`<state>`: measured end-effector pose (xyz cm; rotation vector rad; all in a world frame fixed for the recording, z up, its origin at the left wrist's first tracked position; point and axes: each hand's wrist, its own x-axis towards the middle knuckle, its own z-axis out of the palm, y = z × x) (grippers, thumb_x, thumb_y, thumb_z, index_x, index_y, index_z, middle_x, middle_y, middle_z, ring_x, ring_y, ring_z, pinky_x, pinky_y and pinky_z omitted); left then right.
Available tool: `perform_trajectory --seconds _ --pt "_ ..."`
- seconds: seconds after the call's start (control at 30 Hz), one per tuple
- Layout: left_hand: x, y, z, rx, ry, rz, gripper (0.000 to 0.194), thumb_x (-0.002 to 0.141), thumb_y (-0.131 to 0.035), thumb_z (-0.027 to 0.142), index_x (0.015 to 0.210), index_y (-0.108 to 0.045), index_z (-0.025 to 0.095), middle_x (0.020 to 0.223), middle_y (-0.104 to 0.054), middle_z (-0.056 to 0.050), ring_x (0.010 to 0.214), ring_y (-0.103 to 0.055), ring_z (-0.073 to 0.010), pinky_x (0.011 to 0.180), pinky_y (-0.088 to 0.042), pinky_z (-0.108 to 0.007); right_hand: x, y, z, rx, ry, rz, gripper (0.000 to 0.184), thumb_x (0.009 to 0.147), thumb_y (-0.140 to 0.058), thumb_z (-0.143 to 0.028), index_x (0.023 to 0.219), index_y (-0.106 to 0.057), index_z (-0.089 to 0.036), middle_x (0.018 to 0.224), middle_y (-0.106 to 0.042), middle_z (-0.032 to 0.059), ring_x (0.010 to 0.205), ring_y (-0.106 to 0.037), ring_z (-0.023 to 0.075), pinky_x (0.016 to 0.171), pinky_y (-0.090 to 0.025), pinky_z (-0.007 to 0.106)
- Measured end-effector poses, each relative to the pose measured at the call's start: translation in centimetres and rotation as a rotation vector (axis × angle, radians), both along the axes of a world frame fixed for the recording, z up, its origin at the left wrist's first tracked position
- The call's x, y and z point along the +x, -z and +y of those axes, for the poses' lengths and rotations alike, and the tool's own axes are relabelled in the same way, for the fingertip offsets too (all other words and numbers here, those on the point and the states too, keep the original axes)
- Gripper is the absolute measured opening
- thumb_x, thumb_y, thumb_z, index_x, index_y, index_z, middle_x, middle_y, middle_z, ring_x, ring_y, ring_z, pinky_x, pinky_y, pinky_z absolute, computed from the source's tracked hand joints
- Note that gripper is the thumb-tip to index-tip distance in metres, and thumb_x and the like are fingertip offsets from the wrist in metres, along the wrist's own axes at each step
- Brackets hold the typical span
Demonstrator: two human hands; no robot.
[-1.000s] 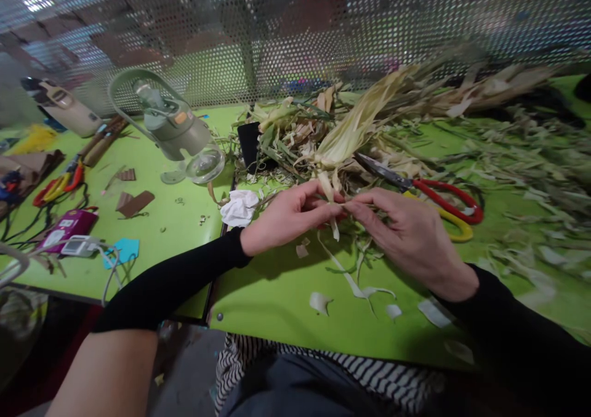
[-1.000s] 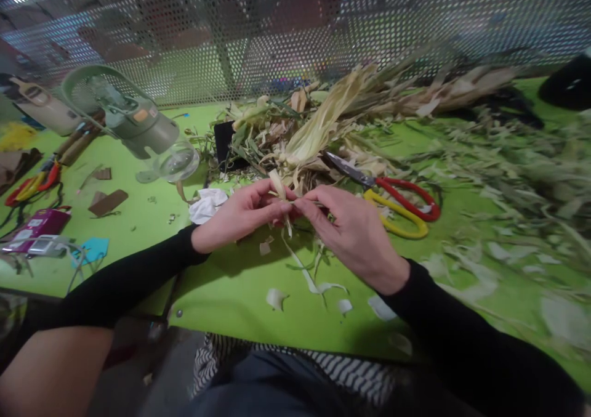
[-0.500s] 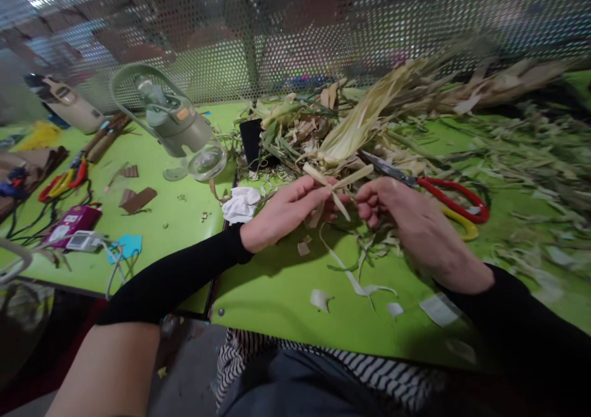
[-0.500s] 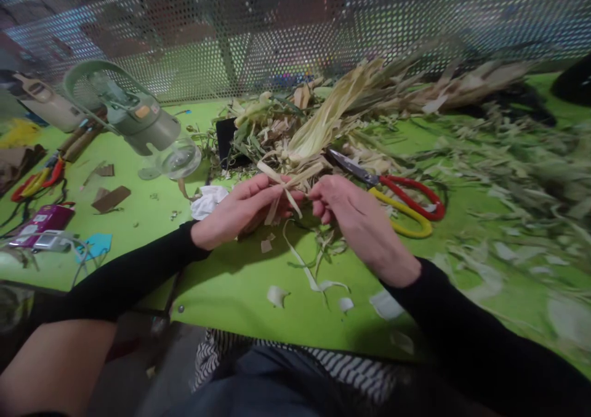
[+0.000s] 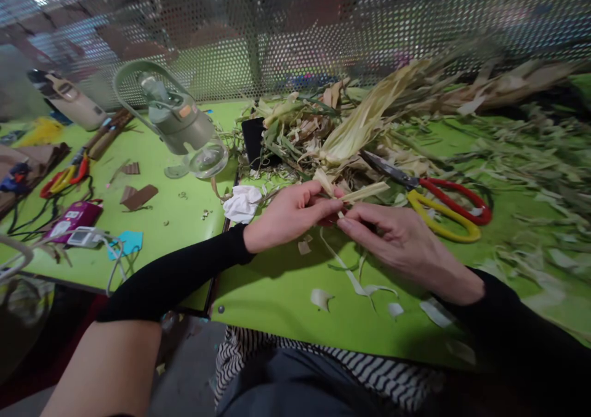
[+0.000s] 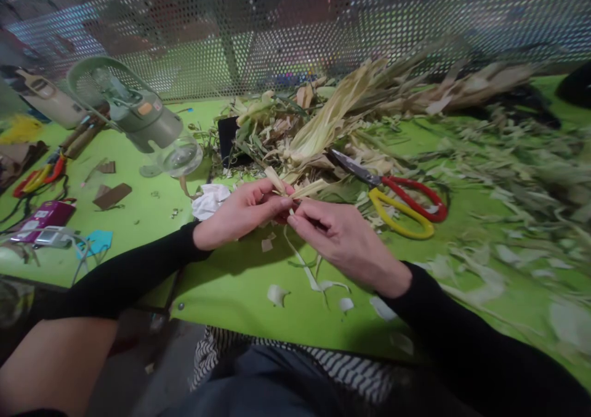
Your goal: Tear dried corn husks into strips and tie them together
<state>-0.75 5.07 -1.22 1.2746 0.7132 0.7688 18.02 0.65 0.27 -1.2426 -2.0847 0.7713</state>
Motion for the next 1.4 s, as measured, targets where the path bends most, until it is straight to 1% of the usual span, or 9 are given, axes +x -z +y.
perform_trajectory --seconds 0.17,0.23,0.37,0.47,0.63,0.9,1.13,1.3,1.4 --pt "-0.4 -0.6 0.6 -0.113 -0.002 0.0 0.015 0.089 -0.067 0.022 0.1 -0.063 0.012 0.084 -0.071 -0.002 0.074 -0.067 -0.0092 0.081 -0.055 -0.026 0.4 0.6 0.6 -0.075 0.014 0.029 0.042 0.098 -0.051 -0.052 0.069 -0.054 -0.022 0.06 -0.047 -0.0034 0.053 -0.04 0.0118 0.051 -0.031 0.027" --pt "-0.5 -1.0 0.7 -0.179 0.014 -0.014 0.011 0.093 -0.059 0.019 0.101 -0.064 0.012 0.087 -0.073 -0.005 0.077 -0.069 -0.0098 0.083 -0.055 -0.027 0.7 0.9 1.0 -0.091 0.12 0.083 0.044 0.098 -0.048 -0.059 0.075 -0.058 -0.023 0.061 -0.053 -0.0022 0.052 -0.044 0.0123 0.049 -0.032 0.028" --pt "-0.6 -1.3 0.7 -0.273 0.079 -0.041 0.027 0.097 -0.044 0.01 0.108 -0.068 0.013 0.092 -0.077 -0.007 0.076 -0.071 -0.0089 0.084 -0.056 -0.025 0.8 1.0 1.5 -0.026 0.295 0.213 0.039 0.092 -0.058 -0.062 0.095 -0.064 -0.023 0.072 -0.065 0.0012 0.057 -0.054 0.0149 0.049 -0.037 0.028" --pt "-0.6 -1.2 0.6 -0.261 0.145 -0.026 0.026 0.095 -0.049 0.009 0.112 -0.069 0.012 0.092 -0.077 -0.007 0.074 -0.071 -0.0079 0.082 -0.057 -0.024 0.4 0.7 1.3 0.019 0.269 0.238 0.034 0.091 -0.064 -0.056 0.099 -0.067 -0.023 0.077 -0.069 0.0028 0.062 -0.06 0.0163 0.051 -0.042 0.028" --pt "-0.8 -1.0 0.7 -0.229 0.208 -0.016 0.019 0.092 -0.059 0.013 0.107 -0.071 0.012 0.092 -0.077 -0.006 0.081 -0.072 -0.0087 0.084 -0.056 -0.025 0.1 0.7 1.1 0.071 0.321 0.289 0.023 0.091 -0.066 -0.048 0.092 -0.066 -0.024 0.066 -0.06 -0.0015 0.053 -0.05 0.013 0.048 -0.039 0.028" --pt "-0.4 -0.2 0.5 -0.25 0.003 -0.13 0.017 0.084 -0.071 0.012 0.098 -0.061 0.014 0.082 -0.073 -0.001 0.075 -0.072 -0.0093 0.075 -0.057 -0.024 0.4 1.4 1.5 -0.077 0.3 0.356 0.042 0.084 -0.069 -0.062 0.096 -0.057 -0.023 0.079 -0.067 0.0034 0.067 -0.063 0.0177 0.055 -0.05 0.03" --pt "-0.3 -0.1 0.3 -0.19 -0.039 -0.178 0.02 0.082 -0.072 0.014 0.098 -0.061 0.014 0.085 -0.073 0.0 0.072 -0.07 -0.0072 0.074 -0.056 -0.022 0.2 1.5 1.1 -0.142 0.259 0.354 0.045 0.081 -0.074 -0.059 0.101 -0.06 -0.022 0.083 -0.072 0.0037 0.071 -0.068 0.0195 0.058 -0.052 0.031" --pt "-1.0 -0.4 0.6 -0.156 0.194 -0.199 0.03 0.083 -0.072 0.018 0.112 -0.068 0.017 0.108 -0.075 -0.006 0.095 -0.072 -0.0123 0.09 -0.055 -0.026 0.5 1.3 1.2 -0.02 0.259 0.309 0.026 0.089 -0.066 -0.052 0.091 -0.068 -0.026 0.083 -0.073 0.0023 0.072 -0.066 0.0202 0.061 -0.05 0.033" --pt "-1.3 -0.1 1.0 -0.185 0.265 -0.224 0.032 0.086 -0.071 0.029 0.116 -0.068 0.016 0.109 -0.075 -0.01 0.1 -0.072 -0.0166 0.099 -0.053 -0.034 0.6 0.9 1.3 0.022 0.272 0.308 0.024 0.09 -0.065 -0.049 0.09 -0.067 -0.025 0.081 -0.071 0.0017 0.067 -0.063 0.018 0.057 -0.048 0.031"
